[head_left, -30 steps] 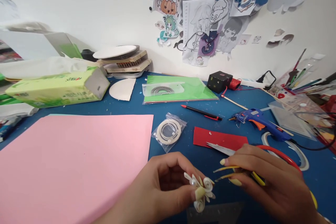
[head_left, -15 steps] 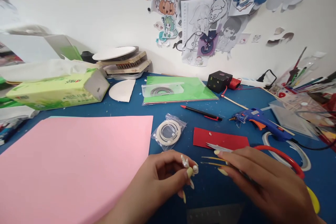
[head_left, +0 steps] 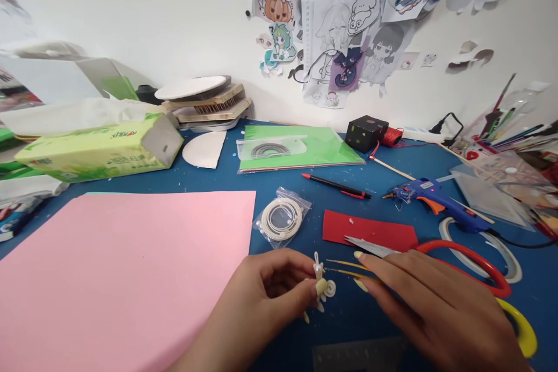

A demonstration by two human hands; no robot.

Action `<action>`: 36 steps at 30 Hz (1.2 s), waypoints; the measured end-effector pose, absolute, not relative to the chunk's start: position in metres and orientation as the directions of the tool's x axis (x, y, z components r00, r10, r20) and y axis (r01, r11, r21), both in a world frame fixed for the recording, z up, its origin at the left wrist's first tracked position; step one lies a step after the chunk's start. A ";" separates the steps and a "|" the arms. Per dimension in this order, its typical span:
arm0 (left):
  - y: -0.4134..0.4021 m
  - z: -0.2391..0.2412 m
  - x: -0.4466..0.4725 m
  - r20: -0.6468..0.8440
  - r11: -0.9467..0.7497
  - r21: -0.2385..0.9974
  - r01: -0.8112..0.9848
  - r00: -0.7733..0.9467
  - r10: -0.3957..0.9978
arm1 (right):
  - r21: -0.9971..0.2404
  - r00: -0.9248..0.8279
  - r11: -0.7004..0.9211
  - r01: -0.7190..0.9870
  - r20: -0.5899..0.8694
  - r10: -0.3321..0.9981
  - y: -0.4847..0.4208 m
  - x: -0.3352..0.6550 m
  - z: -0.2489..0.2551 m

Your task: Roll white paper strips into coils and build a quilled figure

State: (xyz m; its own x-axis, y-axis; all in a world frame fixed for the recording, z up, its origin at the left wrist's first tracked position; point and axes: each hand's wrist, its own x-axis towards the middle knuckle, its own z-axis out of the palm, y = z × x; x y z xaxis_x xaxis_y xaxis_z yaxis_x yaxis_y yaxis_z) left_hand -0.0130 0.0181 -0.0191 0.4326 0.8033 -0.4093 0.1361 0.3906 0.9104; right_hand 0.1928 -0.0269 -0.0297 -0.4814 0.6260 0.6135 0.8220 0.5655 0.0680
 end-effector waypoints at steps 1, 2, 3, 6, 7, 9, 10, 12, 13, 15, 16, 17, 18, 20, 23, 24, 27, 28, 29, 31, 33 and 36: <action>0.018 -0.019 -0.013 -0.401 0.375 0.915 0.148 0.432 0.808 | 0.061 -0.476 0.565 0.823 0.617 0.626 -0.027 0.193 -0.030; 0.018 -0.018 -0.014 -0.392 0.357 0.920 0.164 0.430 0.813 | 0.052 -0.471 0.563 0.825 0.616 0.632 -0.027 0.193 -0.030; 0.017 -0.018 -0.014 -0.385 0.338 0.923 0.184 0.427 0.818 | 0.047 -0.467 0.563 0.825 0.617 0.633 -0.026 0.193 -0.031; 0.017 -0.017 -0.014 -0.369 0.293 0.927 0.235 0.425 0.826 | 0.032 -0.457 0.555 0.831 0.609 0.648 -0.026 0.193 -0.031; 0.016 -0.017 -0.014 -0.366 0.283 0.927 0.245 0.426 0.828 | 0.026 -0.453 0.553 0.833 0.607 0.653 -0.026 0.193 -0.030; 0.015 -0.017 -0.014 -0.354 0.268 0.931 0.247 0.434 0.829 | 0.022 -0.455 0.560 0.828 0.611 0.648 -0.026 0.192 -0.030; 0.015 -0.017 -0.014 -0.345 0.263 0.935 0.237 0.441 0.829 | 0.023 -0.458 0.564 0.825 0.612 0.645 -0.026 0.192 -0.029; 0.015 -0.017 -0.013 -0.331 0.266 0.943 0.203 0.452 0.828 | 0.024 -0.457 0.565 0.825 0.617 0.641 -0.027 0.192 -0.029; 0.016 -0.018 -0.013 -0.336 0.282 0.942 0.184 0.452 0.826 | 0.021 -0.450 0.559 0.829 0.620 0.643 -0.027 0.193 -0.030; 0.017 -0.018 -0.013 -0.359 0.330 0.933 0.144 0.442 0.822 | 0.007 -0.433 0.541 0.841 0.609 0.665 -0.027 0.194 -0.031; 0.017 -0.018 -0.013 -0.373 0.355 0.926 0.124 0.435 0.820 | 0.005 -0.432 0.537 0.844 0.600 0.673 -0.027 0.195 -0.031; 0.018 -0.019 -0.014 -0.383 0.376 0.921 0.106 0.433 0.816 | 0.005 -0.435 0.535 0.845 0.591 0.680 -0.027 0.196 -0.032; 0.018 -0.019 -0.014 -0.389 0.393 0.916 0.085 0.431 0.814 | 0.008 -0.436 0.532 0.847 0.583 0.685 -0.028 0.197 -0.032; 0.018 -0.020 -0.016 -0.390 0.415 0.909 0.041 0.436 0.811 | 0.014 -0.436 0.526 0.851 0.577 0.691 -0.029 0.199 -0.033; 0.019 -0.020 -0.017 -0.399 0.441 0.897 0.003 0.432 0.809 | 0.017 -0.436 0.523 0.852 0.576 0.692 -0.029 0.199 -0.032; 0.019 -0.020 -0.017 -0.402 0.443 0.897 0.004 0.425 0.811 | 0.016 -0.437 0.528 0.849 0.581 0.687 -0.029 0.198 -0.032; 0.019 -0.020 -0.016 -0.402 0.427 0.904 0.030 0.406 0.821 | 0.001 -0.434 0.542 0.841 0.600 0.672 -0.029 0.195 -0.031; 0.019 -0.021 -0.016 -0.395 0.418 0.908 0.033 0.402 0.826 | -0.006 -0.434 0.548 0.837 0.604 0.669 -0.030 0.194 -0.030; 0.019 -0.021 -0.016 -0.391 0.413 0.910 0.035 0.399 0.829 | -0.011 -0.432 0.550 0.835 0.606 0.668 -0.030 0.193 -0.030; 0.019 -0.020 -0.015 -0.392 0.415 0.909 0.030 0.401 0.828 | -0.017 -0.432 0.551 0.834 0.601 0.672 -0.030 0.192 -0.031; 0.019 -0.018 -0.015 -0.406 0.435 0.900 0.023 0.406 0.819 | -0.015 -0.432 0.550 0.835 0.601 0.673 -0.030 0.192 -0.031; 0.020 -0.013 -0.014 -0.425 0.457 0.889 0.023 0.412 0.806 | -0.016 -0.434 0.550 0.835 0.594 0.677 -0.028 0.192 -0.032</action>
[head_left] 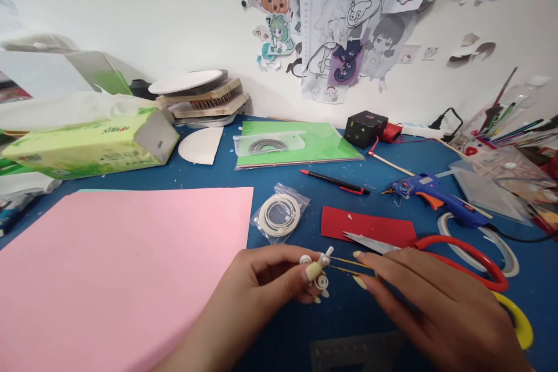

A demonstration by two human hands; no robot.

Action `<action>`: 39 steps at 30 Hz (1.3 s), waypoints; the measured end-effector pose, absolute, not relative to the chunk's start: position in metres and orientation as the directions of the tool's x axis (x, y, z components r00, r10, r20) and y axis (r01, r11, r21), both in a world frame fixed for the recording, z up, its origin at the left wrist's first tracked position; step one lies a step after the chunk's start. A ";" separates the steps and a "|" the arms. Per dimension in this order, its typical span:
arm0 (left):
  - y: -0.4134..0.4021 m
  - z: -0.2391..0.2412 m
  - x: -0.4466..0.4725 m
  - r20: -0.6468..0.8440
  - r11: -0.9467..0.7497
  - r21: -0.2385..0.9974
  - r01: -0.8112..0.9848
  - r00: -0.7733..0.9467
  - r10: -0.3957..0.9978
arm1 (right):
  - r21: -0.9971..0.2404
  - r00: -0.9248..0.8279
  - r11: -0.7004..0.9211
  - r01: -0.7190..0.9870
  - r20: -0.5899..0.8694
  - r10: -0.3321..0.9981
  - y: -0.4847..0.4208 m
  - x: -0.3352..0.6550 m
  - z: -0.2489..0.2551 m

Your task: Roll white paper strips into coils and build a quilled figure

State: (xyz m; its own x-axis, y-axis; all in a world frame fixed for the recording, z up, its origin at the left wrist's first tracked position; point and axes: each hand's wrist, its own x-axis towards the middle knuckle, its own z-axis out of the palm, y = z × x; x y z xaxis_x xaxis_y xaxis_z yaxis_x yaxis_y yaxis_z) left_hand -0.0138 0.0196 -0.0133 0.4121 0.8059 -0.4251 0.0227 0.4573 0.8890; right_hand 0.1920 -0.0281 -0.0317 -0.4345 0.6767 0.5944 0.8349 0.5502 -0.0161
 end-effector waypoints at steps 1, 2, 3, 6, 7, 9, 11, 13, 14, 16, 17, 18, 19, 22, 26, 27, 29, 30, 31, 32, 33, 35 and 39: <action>0.020 -0.012 -0.014 -0.429 0.461 0.887 0.024 0.412 0.804 | -0.015 -0.437 0.552 0.834 0.593 0.676 -0.028 0.192 -0.032; 0.020 -0.011 -0.014 -0.432 0.465 0.885 0.023 0.415 0.801 | -0.016 -0.437 0.551 0.835 0.589 0.680 -0.028 0.192 -0.032; 0.020 -0.010 -0.014 -0.434 0.471 0.882 0.017 0.421 0.797 | -0.013 -0.439 0.551 0.834 0.589 0.678 -0.028 0.193 -0.032; 0.020 -0.012 -0.015 -0.437 0.499 0.866 -0.027 0.444 0.782 | -0.003 -0.437 0.544 0.839 0.590 0.679 -0.030 0.194 -0.031; 0.020 -0.014 -0.016 -0.432 0.505 0.862 -0.046 0.452 0.780 | -0.001 -0.438 0.544 0.839 0.591 0.677 -0.030 0.194 -0.031; 0.020 -0.016 -0.017 -0.424 0.511 0.856 -0.076 0.461 0.779 | 0.000 -0.442 0.546 0.838 0.587 0.678 -0.031 0.194 -0.031; 0.020 -0.016 -0.017 -0.418 0.510 0.855 -0.088 0.465 0.781 | 0.005 -0.446 0.546 0.838 0.582 0.680 -0.031 0.195 -0.031; 0.020 -0.015 -0.017 -0.418 0.501 0.863 -0.072 0.456 0.786 | 0.014 -0.445 0.541 0.841 0.586 0.677 -0.030 0.195 -0.032; 0.021 -0.014 -0.017 -0.419 0.493 0.868 -0.054 0.451 0.788 | 0.015 -0.444 0.541 0.841 0.591 0.673 -0.030 0.194 -0.032; 0.021 -0.012 -0.016 -0.422 0.474 0.880 -0.008 0.441 0.792 | 0.010 -0.445 0.548 0.836 0.597 0.668 -0.030 0.194 -0.032; 0.021 -0.011 -0.016 -0.427 0.470 0.883 0.012 0.438 0.791 | 0.005 -0.444 0.550 0.835 0.596 0.669 -0.030 0.193 -0.031; 0.020 -0.010 -0.015 -0.430 0.466 0.884 0.027 0.437 0.790 | 0.002 -0.446 0.551 0.834 0.591 0.672 -0.030 0.193 -0.031; 0.020 -0.010 -0.015 -0.432 0.466 0.884 0.032 0.438 0.789 | 0.003 -0.450 0.555 0.832 0.588 0.672 -0.030 0.193 -0.031; 0.019 -0.010 -0.015 -0.443 0.485 0.874 0.015 0.435 0.784 | 0.006 -0.457 0.561 0.828 0.586 0.668 -0.029 0.192 -0.030; 0.019 -0.009 -0.014 -0.450 0.498 0.867 0.000 0.427 0.784 | -0.002 -0.440 0.552 0.834 0.603 0.666 -0.029 0.193 -0.031; 0.019 -0.009 -0.014 -0.448 0.494 0.870 0.004 0.426 0.786 | 0.001 -0.441 0.550 0.835 0.600 0.668 -0.029 0.193 -0.031; 0.020 -0.010 -0.014 -0.444 0.491 0.871 0.002 0.429 0.787 | 0.008 -0.444 0.544 0.839 0.589 0.676 -0.029 0.193 -0.032; 0.020 -0.011 -0.014 -0.445 0.496 0.868 -0.007 0.432 0.785 | 0.010 -0.445 0.543 0.840 0.588 0.676 -0.030 0.193 -0.032; 0.020 -0.011 -0.015 -0.445 0.502 0.865 -0.017 0.436 0.782 | 0.011 -0.444 0.543 0.840 0.589 0.675 -0.030 0.193 -0.031; 0.020 -0.012 -0.015 -0.446 0.508 0.861 -0.024 0.442 0.778 | 0.009 -0.446 0.545 0.838 0.588 0.675 -0.030 0.193 -0.031; 0.020 -0.013 -0.016 -0.446 0.510 0.860 -0.027 0.446 0.776 | 0.008 -0.443 0.545 0.838 0.592 0.673 -0.030 0.193 -0.031; 0.019 -0.014 -0.016 -0.445 0.505 0.863 -0.018 0.446 0.777 | 0.005 -0.446 0.548 0.837 0.586 0.676 -0.029 0.192 -0.031; 0.019 -0.013 -0.015 -0.435 0.511 0.858 -0.059 0.446 0.782 | 0.008 -0.452 0.556 0.831 0.591 0.668 -0.028 0.192 -0.031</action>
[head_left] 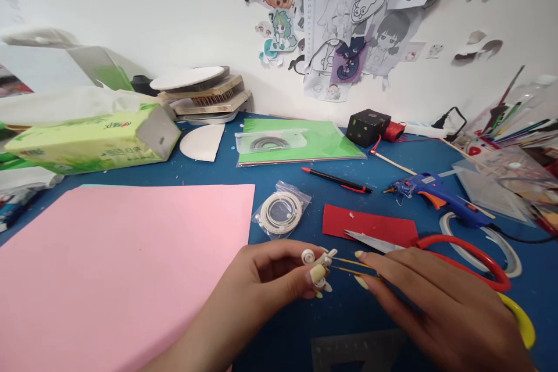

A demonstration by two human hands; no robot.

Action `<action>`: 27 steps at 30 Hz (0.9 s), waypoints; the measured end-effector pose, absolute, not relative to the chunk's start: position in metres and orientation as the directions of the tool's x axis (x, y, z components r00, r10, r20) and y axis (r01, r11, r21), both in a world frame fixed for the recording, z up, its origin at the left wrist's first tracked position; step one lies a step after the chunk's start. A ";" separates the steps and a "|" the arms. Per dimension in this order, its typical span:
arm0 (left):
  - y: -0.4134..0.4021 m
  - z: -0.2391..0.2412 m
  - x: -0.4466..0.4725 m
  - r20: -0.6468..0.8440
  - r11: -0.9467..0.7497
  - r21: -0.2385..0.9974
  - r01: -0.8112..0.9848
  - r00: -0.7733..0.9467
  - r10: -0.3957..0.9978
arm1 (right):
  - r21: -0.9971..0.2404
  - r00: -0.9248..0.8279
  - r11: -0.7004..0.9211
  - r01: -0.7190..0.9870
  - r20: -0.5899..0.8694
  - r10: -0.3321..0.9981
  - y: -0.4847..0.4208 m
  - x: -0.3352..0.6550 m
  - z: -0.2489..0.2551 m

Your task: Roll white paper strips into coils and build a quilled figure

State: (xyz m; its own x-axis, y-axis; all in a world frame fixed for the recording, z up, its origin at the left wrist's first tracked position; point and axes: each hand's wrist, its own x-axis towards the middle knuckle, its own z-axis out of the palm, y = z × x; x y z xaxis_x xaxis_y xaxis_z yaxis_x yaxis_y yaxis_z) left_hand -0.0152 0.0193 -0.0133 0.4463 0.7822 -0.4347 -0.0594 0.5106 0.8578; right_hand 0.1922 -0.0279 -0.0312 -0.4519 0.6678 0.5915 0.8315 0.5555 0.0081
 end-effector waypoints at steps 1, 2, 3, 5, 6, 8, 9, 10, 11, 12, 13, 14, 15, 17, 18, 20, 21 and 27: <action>0.019 -0.013 -0.015 -0.431 0.513 0.855 -0.077 0.446 0.785 | 0.007 -0.453 0.557 0.830 0.591 0.667 -0.028 0.193 -0.031; 0.020 -0.013 -0.014 -0.426 0.513 0.854 -0.091 0.445 0.788 | 0.005 -0.450 0.556 0.831 0.595 0.667 -0.028 0.194 -0.031; 0.020 -0.013 -0.014 -0.428 0.516 0.851 -0.099 0.441 0.789 | 0.000 -0.445 0.554 0.833 0.595 0.669 -0.028 0.194 -0.031; 0.020 -0.013 -0.014 -0.432 0.523 0.846 -0.104 0.442 0.786 | -0.007 -0.438 0.552 0.834 0.600 0.669 -0.029 0.195 -0.031; 0.020 -0.013 -0.014 -0.434 0.527 0.844 -0.103 0.446 0.782 | -0.006 -0.441 0.555 0.832 0.600 0.667 -0.030 0.195 -0.030; 0.020 -0.014 -0.014 -0.434 0.524 0.846 -0.100 0.443 0.785 | 0.004 -0.460 0.571 0.821 0.599 0.656 -0.031 0.195 -0.030; 0.021 -0.015 -0.015 -0.431 0.520 0.848 -0.100 0.441 0.787 | 0.011 -0.468 0.575 0.818 0.593 0.655 -0.031 0.194 -0.030; 0.021 -0.016 -0.015 -0.425 0.517 0.850 -0.102 0.446 0.787 | 0.022 -0.471 0.575 0.818 0.598 0.648 -0.031 0.194 -0.030; 0.021 -0.018 -0.015 -0.424 0.520 0.847 -0.108 0.451 0.785 | 0.036 -0.473 0.570 0.821 0.602 0.644 -0.031 0.194 -0.030; 0.022 -0.020 -0.015 -0.421 0.524 0.844 -0.117 0.462 0.781 | 0.059 -0.477 0.564 0.824 0.608 0.634 -0.032 0.194 -0.029; 0.022 -0.021 -0.015 -0.419 0.529 0.840 -0.122 0.475 0.774 | 0.089 -0.490 0.561 0.823 0.610 0.623 -0.032 0.194 -0.029; 0.022 -0.023 -0.015 -0.418 0.534 0.836 -0.123 0.488 0.767 | 0.126 -0.505 0.556 0.821 0.614 0.607 -0.032 0.194 -0.029; 0.023 -0.024 -0.015 -0.420 0.539 0.833 -0.124 0.494 0.761 | 0.164 -0.525 0.555 0.816 0.613 0.591 -0.032 0.195 -0.028; 0.023 -0.024 -0.014 -0.437 0.553 0.825 -0.116 0.489 0.755 | 0.229 -0.571 0.562 0.794 0.597 0.563 -0.034 0.195 -0.029; 0.023 -0.024 -0.014 -0.450 0.564 0.818 -0.110 0.487 0.748 | 0.241 -0.571 0.556 0.795 0.607 0.553 -0.035 0.194 -0.030; 0.023 -0.022 -0.013 -0.480 0.591 0.800 -0.103 0.481 0.734 | 0.240 -0.545 0.532 0.812 0.638 0.544 -0.037 0.193 -0.032; 0.022 -0.021 -0.013 -0.494 0.605 0.790 -0.099 0.480 0.725 | 0.233 -0.527 0.517 0.824 0.652 0.545 -0.038 0.192 -0.033; 0.022 -0.017 -0.012 -0.546 0.648 0.758 -0.071 0.474 0.691 | 0.227 -0.499 0.490 0.841 0.675 0.544 -0.040 0.189 -0.033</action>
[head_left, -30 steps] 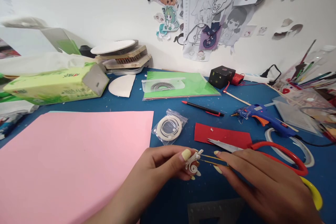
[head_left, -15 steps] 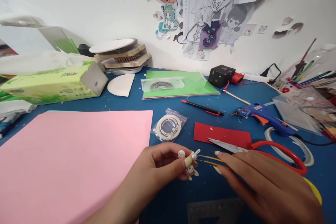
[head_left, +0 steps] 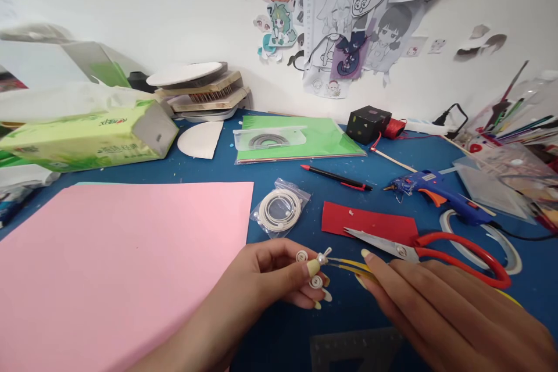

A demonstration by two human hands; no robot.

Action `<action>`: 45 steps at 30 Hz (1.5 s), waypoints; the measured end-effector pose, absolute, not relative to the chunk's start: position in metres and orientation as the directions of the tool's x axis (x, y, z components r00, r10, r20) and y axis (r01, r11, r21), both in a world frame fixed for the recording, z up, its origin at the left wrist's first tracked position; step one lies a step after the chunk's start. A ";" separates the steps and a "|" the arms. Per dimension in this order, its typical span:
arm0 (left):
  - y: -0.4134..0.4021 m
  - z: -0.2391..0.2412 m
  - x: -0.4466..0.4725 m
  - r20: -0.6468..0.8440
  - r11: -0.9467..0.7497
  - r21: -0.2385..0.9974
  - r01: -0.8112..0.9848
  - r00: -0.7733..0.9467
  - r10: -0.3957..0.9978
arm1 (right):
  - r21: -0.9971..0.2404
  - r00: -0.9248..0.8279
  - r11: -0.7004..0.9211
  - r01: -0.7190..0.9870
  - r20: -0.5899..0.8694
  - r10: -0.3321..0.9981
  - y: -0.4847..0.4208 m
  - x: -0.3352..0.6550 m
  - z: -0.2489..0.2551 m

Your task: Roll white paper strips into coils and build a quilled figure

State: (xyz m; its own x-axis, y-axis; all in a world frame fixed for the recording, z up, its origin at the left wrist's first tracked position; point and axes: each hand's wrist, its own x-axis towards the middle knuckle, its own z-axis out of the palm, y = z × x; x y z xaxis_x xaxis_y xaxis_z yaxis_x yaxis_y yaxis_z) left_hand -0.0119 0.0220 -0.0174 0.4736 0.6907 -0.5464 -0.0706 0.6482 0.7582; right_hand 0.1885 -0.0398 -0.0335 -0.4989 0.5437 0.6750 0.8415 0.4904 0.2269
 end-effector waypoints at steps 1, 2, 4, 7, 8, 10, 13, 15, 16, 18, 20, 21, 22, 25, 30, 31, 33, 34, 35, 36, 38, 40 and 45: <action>0.022 -0.017 -0.012 -0.549 0.651 0.756 -0.069 0.475 0.688 | 0.233 -0.502 0.488 0.841 0.672 0.545 -0.040 0.188 -0.032; 0.022 -0.017 -0.012 -0.550 0.654 0.753 -0.069 0.478 0.684 | 0.239 -0.505 0.483 0.843 0.664 0.552 -0.040 0.188 -0.031; 0.022 -0.017 -0.011 -0.555 0.664 0.744 -0.070 0.487 0.674 | 0.255 -0.513 0.475 0.842 0.649 0.561 -0.040 0.187 -0.028; 0.021 -0.016 -0.012 -0.569 0.687 0.723 -0.074 0.501 0.652 | 0.269 -0.516 0.468 0.842 0.655 0.552 -0.040 0.186 -0.027; 0.021 -0.016 -0.012 -0.573 0.693 0.717 -0.073 0.505 0.646 | 0.273 -0.516 0.468 0.841 0.664 0.541 -0.040 0.185 -0.027; 0.021 -0.016 -0.012 -0.578 0.697 0.714 -0.067 0.506 0.641 | 0.288 -0.528 0.474 0.832 0.675 0.516 -0.039 0.184 -0.027; 0.020 -0.018 -0.013 -0.589 0.693 0.720 -0.038 0.496 0.638 | 0.295 -0.547 0.489 0.821 0.652 0.526 -0.038 0.182 -0.026; 0.021 -0.019 -0.013 -0.600 0.695 0.719 -0.016 0.490 0.632 | 0.292 -0.560 0.501 0.815 0.621 0.548 -0.037 0.181 -0.025; 0.021 -0.020 -0.013 -0.603 0.695 0.719 -0.010 0.489 0.630 | 0.294 -0.567 0.507 0.810 0.609 0.554 -0.037 0.180 -0.025; 0.022 -0.021 -0.012 -0.607 0.698 0.716 -0.009 0.486 0.629 | 0.311 -0.587 0.516 0.798 0.597 0.548 -0.036 0.180 -0.024; 0.023 -0.023 -0.011 -0.607 0.698 0.716 -0.008 0.487 0.628 | 0.337 -0.607 0.521 0.784 0.590 0.532 -0.035 0.181 -0.024; 0.023 -0.023 -0.011 -0.607 0.696 0.718 -0.004 0.485 0.630 | 0.351 -0.621 0.527 0.774 0.583 0.524 -0.034 0.182 -0.025; 0.023 -0.024 -0.010 -0.607 0.690 0.723 0.005 0.481 0.633 | 0.361 -0.634 0.535 0.764 0.576 0.516 -0.033 0.183 -0.025; 0.023 -0.025 -0.009 -0.607 0.670 0.742 0.031 0.456 0.651 | 0.358 -0.651 0.559 0.748 0.557 0.515 -0.031 0.185 -0.025; 0.025 -0.028 -0.008 -0.612 0.657 0.751 0.064 0.442 0.656 | 0.281 -0.618 0.575 0.769 0.555 0.556 -0.026 0.183 -0.025; 0.026 -0.029 -0.008 -0.608 0.651 0.756 0.065 0.439 0.662 | 0.257 -0.600 0.570 0.781 0.561 0.569 -0.025 0.182 -0.025; 0.027 -0.030 -0.008 -0.601 0.639 0.766 0.070 0.434 0.671 | 0.193 -0.562 0.566 0.801 0.566 0.603 -0.023 0.182 -0.027; 0.027 -0.031 -0.008 -0.597 0.633 0.770 0.074 0.433 0.675 | 0.157 -0.543 0.566 0.809 0.567 0.620 -0.022 0.183 -0.029; 0.028 -0.031 -0.008 -0.594 0.627 0.775 0.079 0.433 0.678 | 0.118 -0.523 0.564 0.817 0.564 0.639 -0.022 0.183 -0.030; 0.028 -0.030 -0.008 -0.590 0.621 0.779 0.084 0.432 0.682 | 0.074 -0.500 0.561 0.824 0.561 0.660 -0.021 0.184 -0.031; 0.028 -0.030 -0.008 -0.583 0.608 0.788 0.093 0.428 0.690 | -0.023 -0.449 0.548 0.836 0.546 0.707 -0.019 0.185 -0.033; 0.027 -0.029 -0.009 -0.574 0.595 0.798 0.097 0.422 0.702 | -0.126 -0.396 0.527 0.840 0.522 0.756 -0.017 0.185 -0.031; 0.026 -0.027 -0.007 -0.562 0.572 0.812 0.112 0.412 0.717 | -0.298 -0.327 0.489 0.820 0.457 0.827 -0.014 0.187 -0.024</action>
State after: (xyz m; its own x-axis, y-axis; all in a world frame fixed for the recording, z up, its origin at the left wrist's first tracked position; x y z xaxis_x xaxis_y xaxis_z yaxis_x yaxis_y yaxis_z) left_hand -0.0074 0.0264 -0.0268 0.4118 0.7173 -0.5621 0.1125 0.5721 0.8124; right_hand 0.1868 -0.0139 -0.0243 -0.3266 0.8272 0.4572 0.8199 0.4886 -0.2984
